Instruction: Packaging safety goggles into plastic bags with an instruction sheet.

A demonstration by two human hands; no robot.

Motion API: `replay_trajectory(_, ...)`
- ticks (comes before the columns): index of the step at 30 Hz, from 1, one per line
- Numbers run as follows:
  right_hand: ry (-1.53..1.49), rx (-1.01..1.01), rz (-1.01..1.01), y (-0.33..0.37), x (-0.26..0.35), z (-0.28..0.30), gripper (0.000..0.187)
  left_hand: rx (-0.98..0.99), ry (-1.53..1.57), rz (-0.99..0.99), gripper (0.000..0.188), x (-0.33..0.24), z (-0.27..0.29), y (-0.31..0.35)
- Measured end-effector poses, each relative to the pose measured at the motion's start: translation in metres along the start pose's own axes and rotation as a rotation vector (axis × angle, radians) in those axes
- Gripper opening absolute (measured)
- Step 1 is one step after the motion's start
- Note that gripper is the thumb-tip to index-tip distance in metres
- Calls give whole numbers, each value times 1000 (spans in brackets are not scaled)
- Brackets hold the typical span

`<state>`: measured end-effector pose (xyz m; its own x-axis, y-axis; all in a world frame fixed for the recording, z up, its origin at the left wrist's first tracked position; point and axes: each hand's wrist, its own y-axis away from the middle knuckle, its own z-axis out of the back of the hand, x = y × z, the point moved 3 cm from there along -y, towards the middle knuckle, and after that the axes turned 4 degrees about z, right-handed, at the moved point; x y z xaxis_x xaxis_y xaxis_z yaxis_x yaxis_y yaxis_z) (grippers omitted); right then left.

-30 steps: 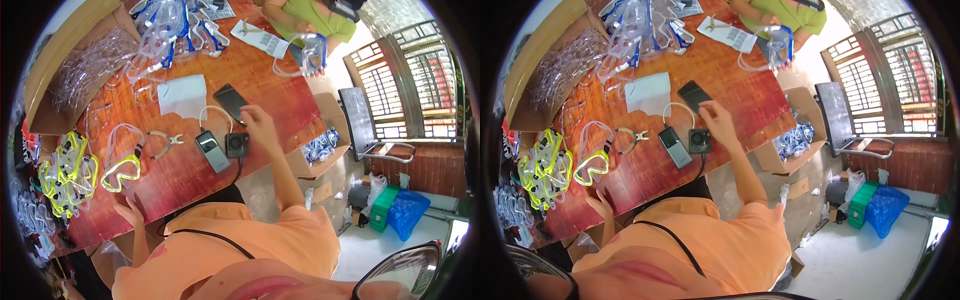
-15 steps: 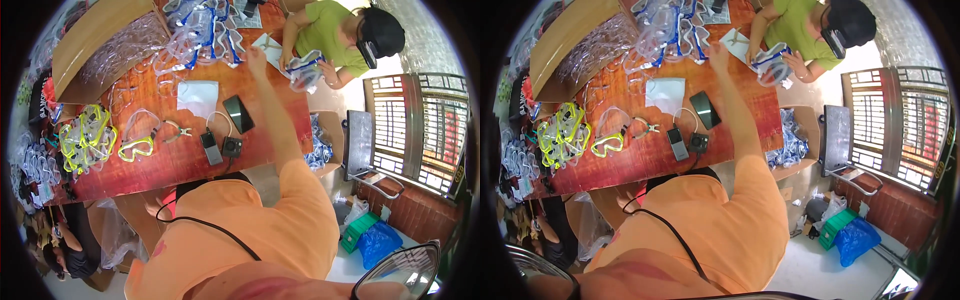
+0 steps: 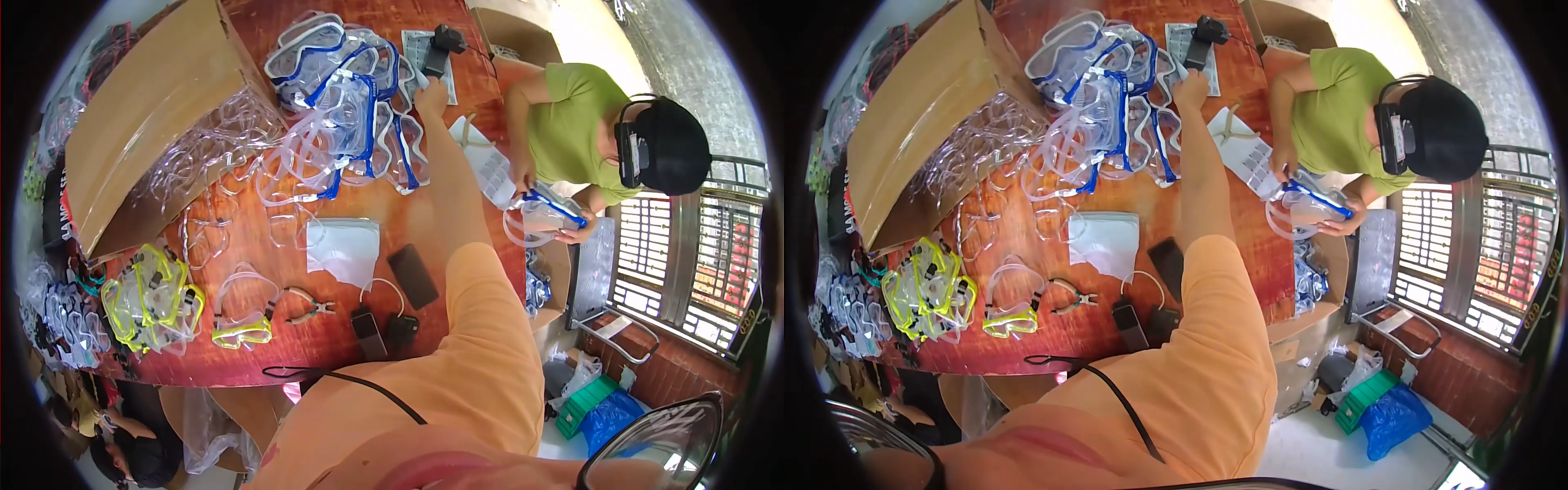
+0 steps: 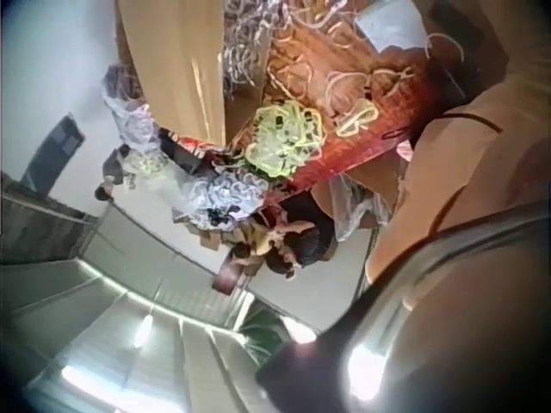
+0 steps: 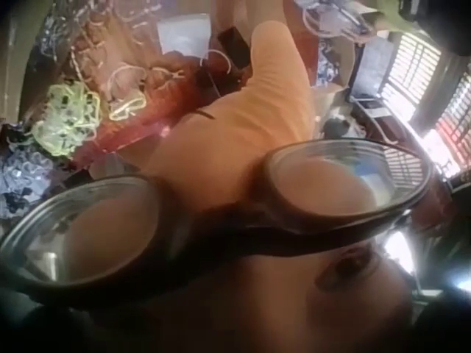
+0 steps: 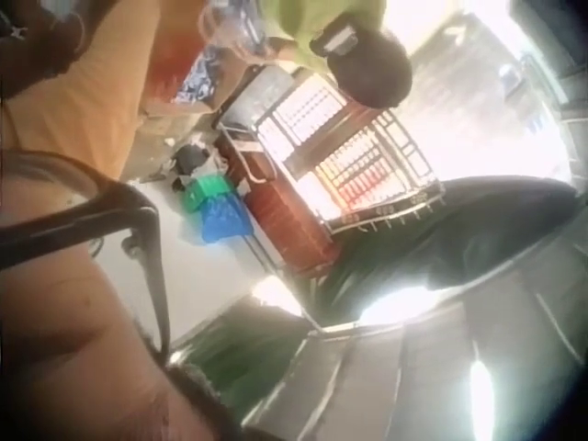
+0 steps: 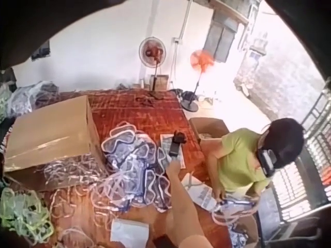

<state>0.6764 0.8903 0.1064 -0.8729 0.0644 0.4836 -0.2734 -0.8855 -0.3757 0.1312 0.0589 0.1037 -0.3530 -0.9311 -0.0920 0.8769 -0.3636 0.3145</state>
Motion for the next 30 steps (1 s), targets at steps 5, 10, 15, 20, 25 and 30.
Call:
replay_trajectory(5,-339,-50,141,-24,-24,-60,27,10,56,-52,34,-42,-28,-13)
replay_trajectory(10,-348,-17,187,-31,-54,-65,16,-2,219,-461,18,-303,53,-20)
replay_trajectory(15,-465,35,141,-43,-77,-57,11,81,802,-1298,9,-570,91,37)
replay_trajectory(20,-588,151,58,-47,-80,-54,13,849,1012,-1249,20,-788,42,121)
replay_trajectory(25,-721,177,111,-41,-86,-58,14,959,977,-1192,36,-946,-112,136)
replay_trajectory(30,-811,155,222,-54,-80,-56,19,845,899,-1079,41,-1021,-197,111)
